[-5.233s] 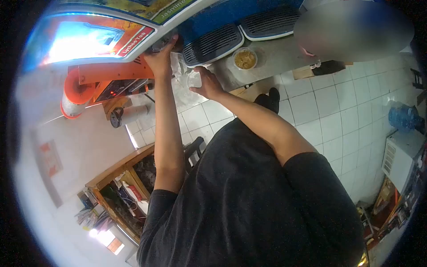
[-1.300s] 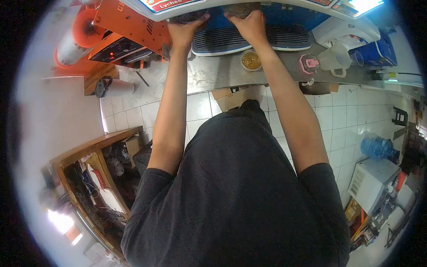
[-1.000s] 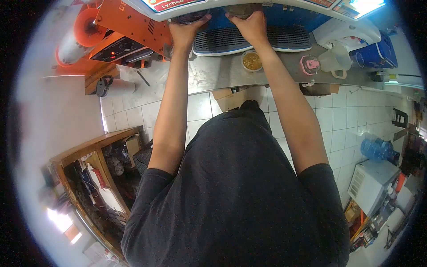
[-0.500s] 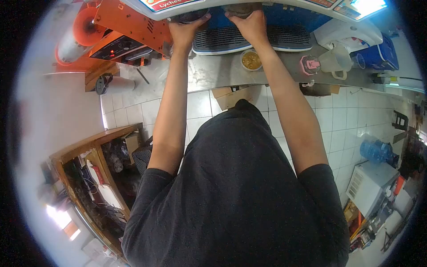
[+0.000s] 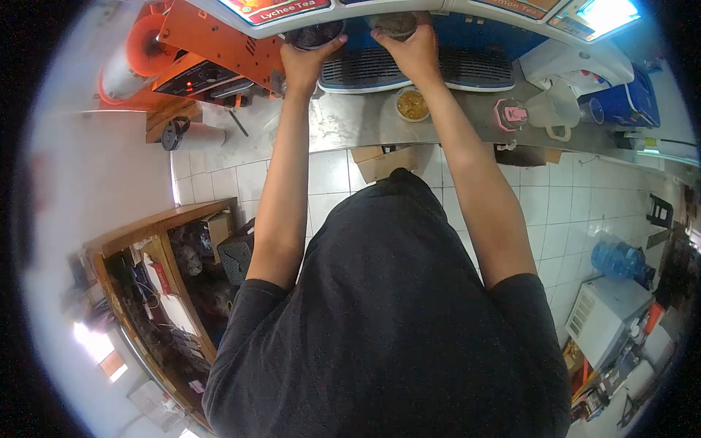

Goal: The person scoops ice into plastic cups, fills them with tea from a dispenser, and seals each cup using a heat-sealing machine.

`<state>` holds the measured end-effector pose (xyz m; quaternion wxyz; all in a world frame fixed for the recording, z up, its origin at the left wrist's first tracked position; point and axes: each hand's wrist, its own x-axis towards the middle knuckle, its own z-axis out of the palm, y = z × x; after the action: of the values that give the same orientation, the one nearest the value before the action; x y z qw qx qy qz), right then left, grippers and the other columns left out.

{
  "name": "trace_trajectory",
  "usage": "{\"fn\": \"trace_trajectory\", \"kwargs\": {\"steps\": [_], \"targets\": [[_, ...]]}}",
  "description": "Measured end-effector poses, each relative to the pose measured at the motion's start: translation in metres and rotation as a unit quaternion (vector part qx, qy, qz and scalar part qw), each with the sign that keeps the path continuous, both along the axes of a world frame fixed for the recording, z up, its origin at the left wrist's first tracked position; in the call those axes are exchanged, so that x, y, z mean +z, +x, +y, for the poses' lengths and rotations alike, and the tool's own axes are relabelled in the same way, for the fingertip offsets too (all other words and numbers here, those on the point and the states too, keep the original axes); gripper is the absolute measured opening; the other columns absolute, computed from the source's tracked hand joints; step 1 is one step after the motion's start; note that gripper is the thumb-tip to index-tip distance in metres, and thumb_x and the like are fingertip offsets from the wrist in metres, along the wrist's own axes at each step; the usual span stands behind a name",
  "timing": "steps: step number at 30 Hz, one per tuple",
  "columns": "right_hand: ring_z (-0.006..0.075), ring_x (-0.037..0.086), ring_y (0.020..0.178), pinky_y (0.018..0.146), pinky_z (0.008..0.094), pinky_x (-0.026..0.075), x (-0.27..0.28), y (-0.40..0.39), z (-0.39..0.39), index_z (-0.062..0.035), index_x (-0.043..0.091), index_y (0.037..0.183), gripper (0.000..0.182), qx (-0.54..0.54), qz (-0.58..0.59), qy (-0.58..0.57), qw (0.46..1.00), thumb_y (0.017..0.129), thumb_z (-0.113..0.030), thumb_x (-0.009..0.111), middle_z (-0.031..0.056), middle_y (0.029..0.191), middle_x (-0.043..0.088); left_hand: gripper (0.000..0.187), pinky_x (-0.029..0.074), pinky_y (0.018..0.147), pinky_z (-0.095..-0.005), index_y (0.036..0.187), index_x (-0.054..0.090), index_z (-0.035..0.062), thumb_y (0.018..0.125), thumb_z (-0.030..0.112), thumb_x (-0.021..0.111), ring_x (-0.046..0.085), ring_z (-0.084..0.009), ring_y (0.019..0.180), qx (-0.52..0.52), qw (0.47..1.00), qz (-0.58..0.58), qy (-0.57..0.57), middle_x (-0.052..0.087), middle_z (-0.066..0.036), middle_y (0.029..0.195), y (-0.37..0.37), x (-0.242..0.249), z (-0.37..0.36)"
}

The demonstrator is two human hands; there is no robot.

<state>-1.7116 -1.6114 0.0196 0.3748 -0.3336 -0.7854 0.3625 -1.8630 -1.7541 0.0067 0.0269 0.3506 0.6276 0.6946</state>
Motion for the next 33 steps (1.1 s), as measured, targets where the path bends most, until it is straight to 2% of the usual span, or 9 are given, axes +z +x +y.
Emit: {"fn": "trace_trajectory", "kwargs": {"steps": [2, 9, 12, 14, 18, 24, 26, 28, 33], "targets": [[0.0269, 0.065, 0.111, 0.097, 0.0373, 0.049, 0.000, -0.001, 0.010, -0.0011, 0.053, 0.129, 0.074, 0.089, 0.059, 0.053, 0.993, 0.070, -0.025, 0.091, 0.0167, 0.120, 0.066, 0.049, 0.057, 0.084, -0.0315, 0.109, 0.065, -0.0053, 0.070, 0.008, 0.091, 0.070, -0.0196, 0.091, -0.003, 1.000, -0.002, -0.001, 0.073, -0.013, 0.103, 0.000, -0.003, -0.003], [0.0276, 0.067, 0.107, 0.094, 0.0365, 0.051, -0.003, -0.002, 0.016, 0.0009, 0.058, 0.122, 0.068, 0.118, 0.102, 0.051, 0.986, 0.071, -0.029, 0.090, 0.0173, 0.115, 0.069, 0.073, 0.055, 0.091, -0.0335, 0.118, 0.056, -0.0077, 0.063, 0.019, 0.096, 0.068, -0.0220, 0.100, 0.011, 0.997, -0.068, -0.024, 0.069, -0.015, 0.111, 0.014, -0.001, -0.022], [0.0282, 0.067, 0.107, 0.094, 0.0367, 0.051, 0.000, -0.003, 0.019, 0.0020, 0.059, 0.121, 0.066, 0.090, 0.065, 0.081, 0.991, 0.071, -0.029, 0.090, 0.0176, 0.115, 0.069, 0.076, 0.054, 0.092, -0.0336, 0.120, 0.054, -0.0070, 0.063, 0.020, 0.097, 0.067, -0.0218, 0.104, 0.070, 0.994, -0.042, -0.068, 0.066, -0.016, 0.115, 0.018, -0.008, -0.032], [0.0283, 0.067, 0.107, 0.094, 0.0364, 0.050, 0.001, -0.001, 0.020, 0.0023, 0.059, 0.121, 0.066, 0.121, 0.060, 0.015, 0.991, 0.071, -0.028, 0.090, 0.0178, 0.114, 0.069, 0.079, 0.053, 0.094, -0.0333, 0.124, 0.052, -0.0068, 0.064, 0.018, 0.096, 0.066, -0.0216, 0.105, 0.075, 0.994, -0.029, -0.080, 0.065, -0.016, 0.117, 0.024, -0.006, -0.042], [0.0276, 0.066, 0.108, 0.095, 0.0360, 0.050, -0.010, 0.002, 0.015, 0.0022, 0.059, 0.121, 0.065, 0.105, 0.086, 0.018, 0.991, 0.072, -0.029, 0.090, 0.0172, 0.116, 0.068, 0.082, 0.051, 0.098, -0.0333, 0.129, 0.049, -0.0060, 0.065, 0.016, 0.095, 0.065, -0.0221, 0.109, 0.066, 0.995, -0.032, -0.062, 0.064, -0.016, 0.121, 0.038, -0.003, -0.067], [0.0313, 0.064, 0.114, 0.098, 0.0398, 0.049, -0.019, 0.010, 0.004, 0.0005, 0.053, 0.131, 0.078, 0.095, 0.095, 0.028, 0.990, 0.071, -0.030, 0.090, 0.0187, 0.124, 0.064, 0.082, 0.050, 0.100, -0.0359, 0.132, 0.048, -0.0032, 0.065, 0.010, 0.094, 0.063, -0.0236, 0.113, 0.069, 0.994, -0.050, -0.070, 0.061, -0.016, 0.124, 0.053, 0.000, -0.115], [0.0242, 0.062, 0.116, 0.101, 0.0356, 0.047, -0.015, 0.015, -0.012, 0.0025, 0.049, 0.136, 0.082, 0.090, 0.100, 0.008, 0.991, 0.072, -0.028, 0.090, 0.0160, 0.125, 0.063, 0.082, 0.050, 0.101, -0.0363, 0.132, 0.049, -0.0038, 0.065, 0.010, 0.093, 0.062, -0.0238, 0.114, 0.094, 0.990, -0.061, -0.084, 0.061, -0.017, 0.125, 0.055, 0.005, -0.133], [0.0230, 0.060, 0.119, 0.103, 0.0350, 0.045, -0.016, 0.020, -0.030, 0.0022, 0.044, 0.141, 0.087, 0.096, 0.092, -0.016, 0.991, 0.072, -0.026, 0.090, 0.0160, 0.129, 0.061, 0.084, 0.050, 0.102, -0.0364, 0.134, 0.049, -0.0050, 0.064, 0.009, 0.093, 0.062, -0.0239, 0.114, 0.102, 0.990, -0.051, -0.079, 0.062, -0.016, 0.125, 0.052, 0.001, -0.151], [0.0249, 0.055, 0.125, 0.109, 0.0372, 0.042, -0.045, 0.032, -0.093, -0.0010, 0.035, 0.148, 0.089, 0.106, 0.082, -0.090, 0.987, 0.075, -0.009, 0.086, 0.0159, 0.137, 0.056, 0.101, 0.050, 0.101, -0.0359, 0.147, 0.036, -0.0046, 0.065, 0.008, 0.093, 0.062, -0.0244, 0.115, 0.114, 0.986, -0.104, -0.069, 0.059, -0.017, 0.129, 0.033, -0.001, -0.202]]}}
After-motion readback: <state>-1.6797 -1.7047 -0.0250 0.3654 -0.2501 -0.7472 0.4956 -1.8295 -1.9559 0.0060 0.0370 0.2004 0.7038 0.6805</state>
